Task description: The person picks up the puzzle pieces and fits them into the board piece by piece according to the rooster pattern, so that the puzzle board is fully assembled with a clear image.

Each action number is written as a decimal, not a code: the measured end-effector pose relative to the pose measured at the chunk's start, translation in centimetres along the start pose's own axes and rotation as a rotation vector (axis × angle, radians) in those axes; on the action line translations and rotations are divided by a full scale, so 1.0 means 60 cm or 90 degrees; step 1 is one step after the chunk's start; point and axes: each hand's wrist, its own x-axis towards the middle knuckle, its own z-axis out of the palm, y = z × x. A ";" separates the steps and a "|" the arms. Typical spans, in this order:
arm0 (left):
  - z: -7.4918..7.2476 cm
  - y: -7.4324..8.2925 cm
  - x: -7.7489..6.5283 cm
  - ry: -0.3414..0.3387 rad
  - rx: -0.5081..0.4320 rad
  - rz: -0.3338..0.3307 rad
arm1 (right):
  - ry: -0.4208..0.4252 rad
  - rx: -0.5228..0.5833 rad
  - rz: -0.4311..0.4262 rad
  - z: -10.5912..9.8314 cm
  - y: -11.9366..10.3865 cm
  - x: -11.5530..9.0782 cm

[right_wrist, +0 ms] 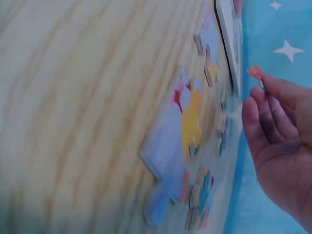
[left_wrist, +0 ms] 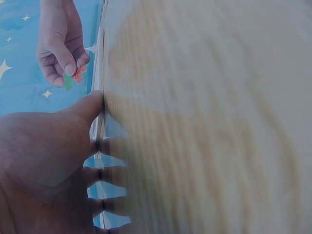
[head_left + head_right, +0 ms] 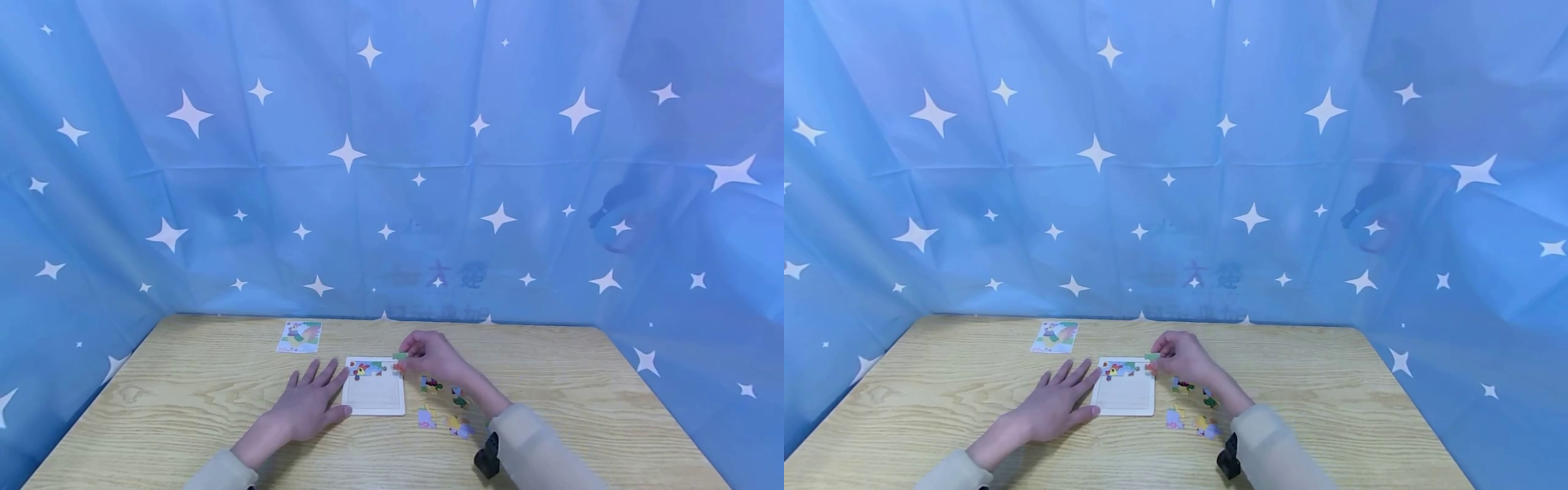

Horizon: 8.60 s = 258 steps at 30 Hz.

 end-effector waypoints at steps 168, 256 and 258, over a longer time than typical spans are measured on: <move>-0.003 0.002 -0.005 0.007 0.003 0.013 | -0.059 -0.169 0.016 -0.048 0.031 -0.083; -0.004 0.011 -0.004 0.014 0.028 -0.008 | -0.071 -0.030 -0.081 0.097 -0.054 0.008; 0.001 0.007 -0.002 0.018 0.029 -0.003 | -0.070 -0.034 -0.085 0.097 -0.053 0.009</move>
